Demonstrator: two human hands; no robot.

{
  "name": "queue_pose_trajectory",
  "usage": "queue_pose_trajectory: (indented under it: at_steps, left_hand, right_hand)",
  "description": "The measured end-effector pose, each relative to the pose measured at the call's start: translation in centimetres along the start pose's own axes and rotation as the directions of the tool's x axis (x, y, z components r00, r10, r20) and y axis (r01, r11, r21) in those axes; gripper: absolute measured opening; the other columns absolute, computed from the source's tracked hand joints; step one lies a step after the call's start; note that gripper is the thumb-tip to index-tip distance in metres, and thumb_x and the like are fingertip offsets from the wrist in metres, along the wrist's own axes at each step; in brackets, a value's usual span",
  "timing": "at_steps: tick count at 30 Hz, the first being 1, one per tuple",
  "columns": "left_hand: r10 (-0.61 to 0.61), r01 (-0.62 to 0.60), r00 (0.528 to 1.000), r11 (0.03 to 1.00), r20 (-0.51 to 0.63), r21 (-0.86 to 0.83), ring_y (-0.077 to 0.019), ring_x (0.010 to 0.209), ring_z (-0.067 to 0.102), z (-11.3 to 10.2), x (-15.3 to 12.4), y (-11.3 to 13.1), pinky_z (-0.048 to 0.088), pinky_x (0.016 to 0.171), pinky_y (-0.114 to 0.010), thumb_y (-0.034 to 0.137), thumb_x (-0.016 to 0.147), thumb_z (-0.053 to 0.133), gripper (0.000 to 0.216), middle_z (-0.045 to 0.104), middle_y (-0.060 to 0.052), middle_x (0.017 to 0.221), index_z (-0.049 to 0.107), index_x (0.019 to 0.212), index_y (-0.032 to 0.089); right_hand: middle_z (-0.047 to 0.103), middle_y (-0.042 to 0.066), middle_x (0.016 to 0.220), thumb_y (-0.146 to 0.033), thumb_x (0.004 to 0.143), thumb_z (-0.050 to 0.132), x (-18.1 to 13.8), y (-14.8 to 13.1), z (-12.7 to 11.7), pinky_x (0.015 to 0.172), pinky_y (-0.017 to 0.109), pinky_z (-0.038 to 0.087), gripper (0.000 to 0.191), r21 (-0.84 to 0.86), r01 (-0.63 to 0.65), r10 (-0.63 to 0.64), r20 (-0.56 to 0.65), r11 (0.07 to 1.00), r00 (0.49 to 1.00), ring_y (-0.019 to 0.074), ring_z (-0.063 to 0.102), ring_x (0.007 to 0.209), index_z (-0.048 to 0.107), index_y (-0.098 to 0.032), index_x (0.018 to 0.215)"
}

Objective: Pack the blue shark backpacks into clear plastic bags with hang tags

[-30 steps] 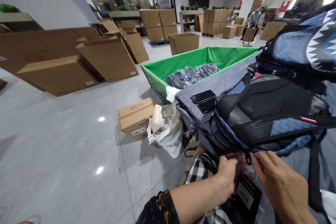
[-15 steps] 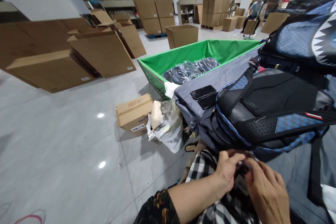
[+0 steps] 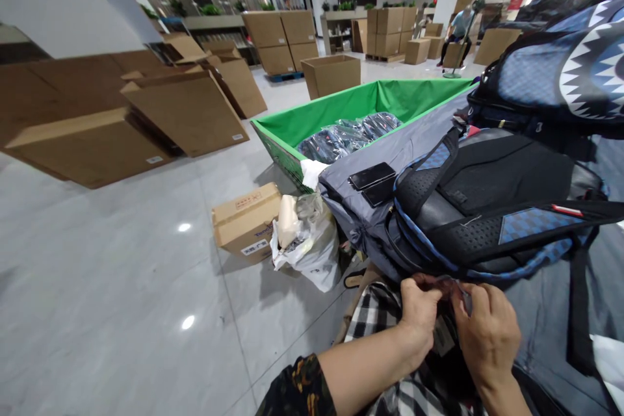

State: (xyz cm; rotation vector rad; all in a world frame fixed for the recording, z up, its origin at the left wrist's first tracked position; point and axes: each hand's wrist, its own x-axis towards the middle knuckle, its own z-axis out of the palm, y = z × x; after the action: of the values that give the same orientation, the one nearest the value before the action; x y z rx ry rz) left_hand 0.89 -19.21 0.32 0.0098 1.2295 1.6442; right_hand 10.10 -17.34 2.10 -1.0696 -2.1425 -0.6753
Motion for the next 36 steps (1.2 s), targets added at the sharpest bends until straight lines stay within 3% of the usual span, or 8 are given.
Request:
queue_pose_trajectory:
  at_steps: [6,12,17,20,22,27,32,36]
  left_hand:
    - [0.148,-0.202,0.966,0.945,0.214,0.256,-0.0162,0.063,0.056,-0.2,-1.2,2.5,0.045,0.062,-0.028,0.03,0.064,0.07,0.017,0.072,-0.005,0.063,0.079,0.063,0.015]
    - [-0.01,-0.072,0.957,0.96,0.289,0.271,-0.0126,0.057,0.051,0.0,-2.0,3.7,0.039,0.056,-0.025,0.028,0.063,0.068,0.018,0.07,-0.003,0.061,0.081,0.068,0.016]
    - [0.188,-0.294,0.93,0.898,0.317,0.329,-0.0226,0.084,0.067,-1.8,-2.6,4.5,0.051,0.084,-0.035,0.031,0.071,0.075,0.019,0.078,-0.009,0.084,0.083,0.082,0.018]
    - [0.059,-0.103,0.954,0.985,0.293,0.139,-0.0261,0.091,0.07,-2.0,-1.6,3.4,0.05,0.094,-0.04,0.039,0.064,0.085,0.032,0.079,-0.011,0.089,0.08,0.085,0.015]
    - [-0.065,0.087,0.911,0.996,0.408,-0.035,-0.0278,0.094,0.07,-1.3,-0.9,2.0,0.05,0.097,-0.041,0.042,0.058,0.09,0.041,0.079,-0.012,0.092,0.079,0.085,0.013]
    - [-0.102,0.236,0.837,0.954,0.537,-0.187,-0.0267,0.098,0.07,0.1,-0.7,-0.6,0.049,0.099,-0.039,0.052,0.06,0.093,0.052,0.078,-0.012,0.098,0.08,0.092,0.014]
    - [-0.067,0.187,0.768,0.975,0.637,-0.123,-0.0246,0.095,0.071,-0.7,-0.3,-0.9,0.049,0.096,-0.036,0.053,0.069,0.088,0.048,0.078,-0.012,0.095,0.081,0.097,0.014]
    - [-0.085,0.213,0.779,0.968,0.621,-0.135,-0.019,0.08,0.068,-1.0,1.0,-1.3,0.05,0.083,-0.031,0.046,0.051,0.098,0.049,0.077,-0.008,0.085,0.08,0.084,0.015]
  right_hand:
    - [0.06,0.012,0.095,-0.013,0.102,0.041,-0.2,0.2,-0.8,0.071,0.034,0.041,0.016,-0.035,0.171,-0.166,0.105,0.985,0.981,0.0233,0.055,0.083,0.056,-0.018,0.096]
    - [0.061,0.015,0.094,-0.023,0.1,0.038,0.9,0.0,-2.1,0.068,0.037,0.038,0.022,0.038,0.16,-0.165,0.183,0.986,0.969,0.0273,0.053,0.082,0.057,-0.017,0.093]
    - [0.06,0.006,0.077,-0.021,0.103,0.042,0.9,0.4,-1.5,0.065,0.035,0.034,0.024,0.102,0.077,-0.087,0.091,0.992,0.992,0.0233,0.052,0.074,0.053,-0.022,0.082]
    - [0.064,0.004,0.079,-0.03,0.105,0.046,0.3,0.7,-1.1,0.067,0.033,0.038,0.024,0.296,-0.067,0.047,0.074,0.953,0.996,0.0203,0.057,0.074,0.058,-0.021,0.086]
    - [0.066,0.002,0.078,-0.041,0.104,0.048,0.0,0.9,-1.0,0.067,0.031,0.043,0.03,0.478,-0.222,0.173,0.144,0.85,0.974,0.018,0.061,0.073,0.062,-0.021,0.087]
    - [0.068,0.001,0.069,-0.061,0.095,0.054,0.6,1.9,-1.6,0.056,0.028,0.047,0.044,0.59,-0.558,0.325,0.461,0.583,0.826,0.0168,0.062,0.059,0.069,-0.023,0.077]
    - [0.069,0.002,0.071,-0.062,0.096,0.049,1.2,2.5,-1.4,0.06,0.03,0.05,0.048,0.527,-0.436,0.242,0.397,0.729,0.885,0.0183,0.065,0.062,0.068,-0.024,0.074]
    - [0.072,0.0,0.072,-0.063,0.099,0.045,1.1,3.4,-1.4,0.049,0.026,0.049,0.05,0.488,-0.388,0.212,0.377,0.782,0.902,0.0157,0.065,0.055,0.069,-0.025,0.078]
